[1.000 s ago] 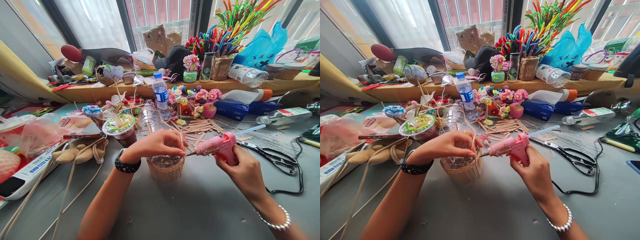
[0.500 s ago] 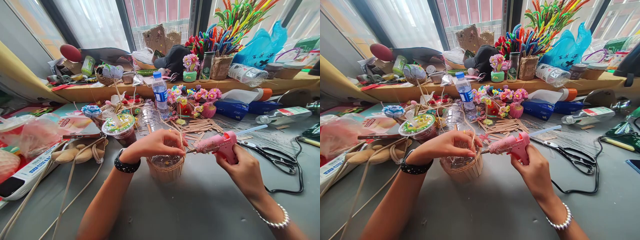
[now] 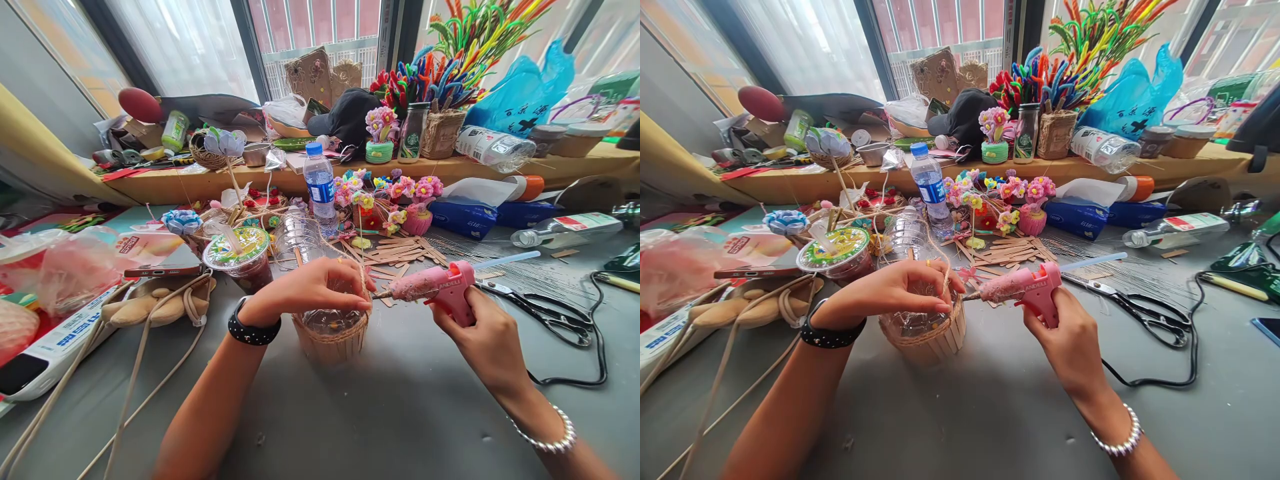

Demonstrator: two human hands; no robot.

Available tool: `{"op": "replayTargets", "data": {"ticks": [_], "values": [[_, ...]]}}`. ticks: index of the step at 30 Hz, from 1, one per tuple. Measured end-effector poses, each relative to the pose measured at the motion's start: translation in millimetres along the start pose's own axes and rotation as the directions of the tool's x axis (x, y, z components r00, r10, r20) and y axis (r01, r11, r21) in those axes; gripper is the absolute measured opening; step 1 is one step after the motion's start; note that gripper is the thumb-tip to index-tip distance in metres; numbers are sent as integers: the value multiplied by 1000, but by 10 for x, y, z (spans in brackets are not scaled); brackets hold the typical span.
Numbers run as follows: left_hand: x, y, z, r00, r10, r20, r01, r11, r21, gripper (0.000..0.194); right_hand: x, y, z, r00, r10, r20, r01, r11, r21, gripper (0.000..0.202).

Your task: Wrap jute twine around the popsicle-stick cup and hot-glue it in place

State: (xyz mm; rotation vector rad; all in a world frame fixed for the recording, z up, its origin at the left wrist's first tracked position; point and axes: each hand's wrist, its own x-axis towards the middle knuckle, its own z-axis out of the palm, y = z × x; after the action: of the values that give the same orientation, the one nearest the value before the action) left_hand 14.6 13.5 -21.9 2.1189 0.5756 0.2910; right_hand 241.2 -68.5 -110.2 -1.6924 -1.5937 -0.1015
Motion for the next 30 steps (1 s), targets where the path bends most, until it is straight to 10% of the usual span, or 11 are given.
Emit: {"op": "replayTargets", "data": {"ticks": [30], "values": [[8, 46, -29, 1000, 21, 6, -22, 997, 69, 11, 0, -30, 99, 997, 71, -1, -71, 997, -11, 28]]}}
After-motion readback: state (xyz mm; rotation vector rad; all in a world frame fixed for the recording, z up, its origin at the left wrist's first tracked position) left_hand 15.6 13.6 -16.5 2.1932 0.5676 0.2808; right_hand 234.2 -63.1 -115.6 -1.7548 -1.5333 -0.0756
